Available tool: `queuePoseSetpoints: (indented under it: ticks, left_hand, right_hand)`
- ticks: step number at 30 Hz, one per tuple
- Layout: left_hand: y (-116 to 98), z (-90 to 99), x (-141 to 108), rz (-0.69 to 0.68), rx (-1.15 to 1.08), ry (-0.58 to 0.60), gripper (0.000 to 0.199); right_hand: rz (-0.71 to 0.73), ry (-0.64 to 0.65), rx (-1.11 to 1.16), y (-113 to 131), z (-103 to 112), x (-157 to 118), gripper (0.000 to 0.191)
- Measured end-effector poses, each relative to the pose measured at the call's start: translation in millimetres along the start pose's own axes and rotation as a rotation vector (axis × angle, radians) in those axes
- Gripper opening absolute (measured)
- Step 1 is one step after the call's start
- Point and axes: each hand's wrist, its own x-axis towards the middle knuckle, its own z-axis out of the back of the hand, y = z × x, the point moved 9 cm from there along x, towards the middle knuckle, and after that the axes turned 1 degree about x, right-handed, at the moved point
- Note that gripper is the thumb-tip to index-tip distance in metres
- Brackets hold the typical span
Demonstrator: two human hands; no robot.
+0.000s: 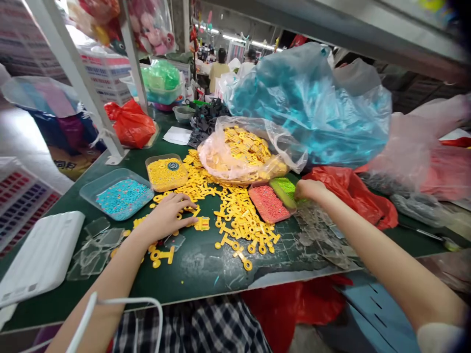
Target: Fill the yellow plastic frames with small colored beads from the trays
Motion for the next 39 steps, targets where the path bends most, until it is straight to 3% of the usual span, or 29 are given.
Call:
queuePoseSetpoints:
  ticks: [3, 5, 7, 8, 11, 15, 22, 29, 39]
  left_hand:
    - [-4.8, -2.0, -0.7, 0.0, 0.014, 0.025, 0.043]
    - [-8.4, -4.8, -1.0, -0.007, 0.013, 0.046, 0.041]
    - [-11.8, -8.0, -1.7, -0.015, 0.005, 0.069, 0.043]
    - [-13.2, -9.5, -2.2, -0.019, 0.001, 0.079, 0.044]
    - [-16.4, -13.2, -3.7, -0.026, -0.002, 0.1, 0.047]
    - [-16.4, -17.1, -4.1, -0.014, 0.004, 0.123, 0.04]
    - [-16.0, -17.1, -3.4, -0.023, 0.005, 0.111, 0.037]
    - [-16.4, -15.6, -4.5, -0.01, 0.018, 0.119, 0.036]
    - [-16.4, -13.2, -2.6, -0.049, 0.064, 0.094, 0.042]
  right_hand:
    - [0.066, -0.197, -0.03, 19.8, 28.4, -14.5, 0.022]
    - [0.199, -0.397, 0.015, 55.1, 52.9, -38.2, 0.028]
    - [0.493, -0.693, 0.203, 107.1, 80.4, -84.3, 0.026]
    - [0.657, -0.756, 0.294, 134.5, 85.5, -108.7, 0.024]
    - [0.933, -0.801, 0.485, 199.9, 83.1, -162.0, 0.019]
    - [1.027, -0.675, 0.621, 245.2, 60.7, -172.7, 0.011]
    - [1.002, -0.543, 0.707, 250.2, 39.7, -148.2, 0.014]
    - [1.025, -0.619, 0.642, 250.3, 43.4, -153.6, 0.018]
    - [0.902, -0.707, 0.726, 222.2, 53.4, -150.1, 0.027]
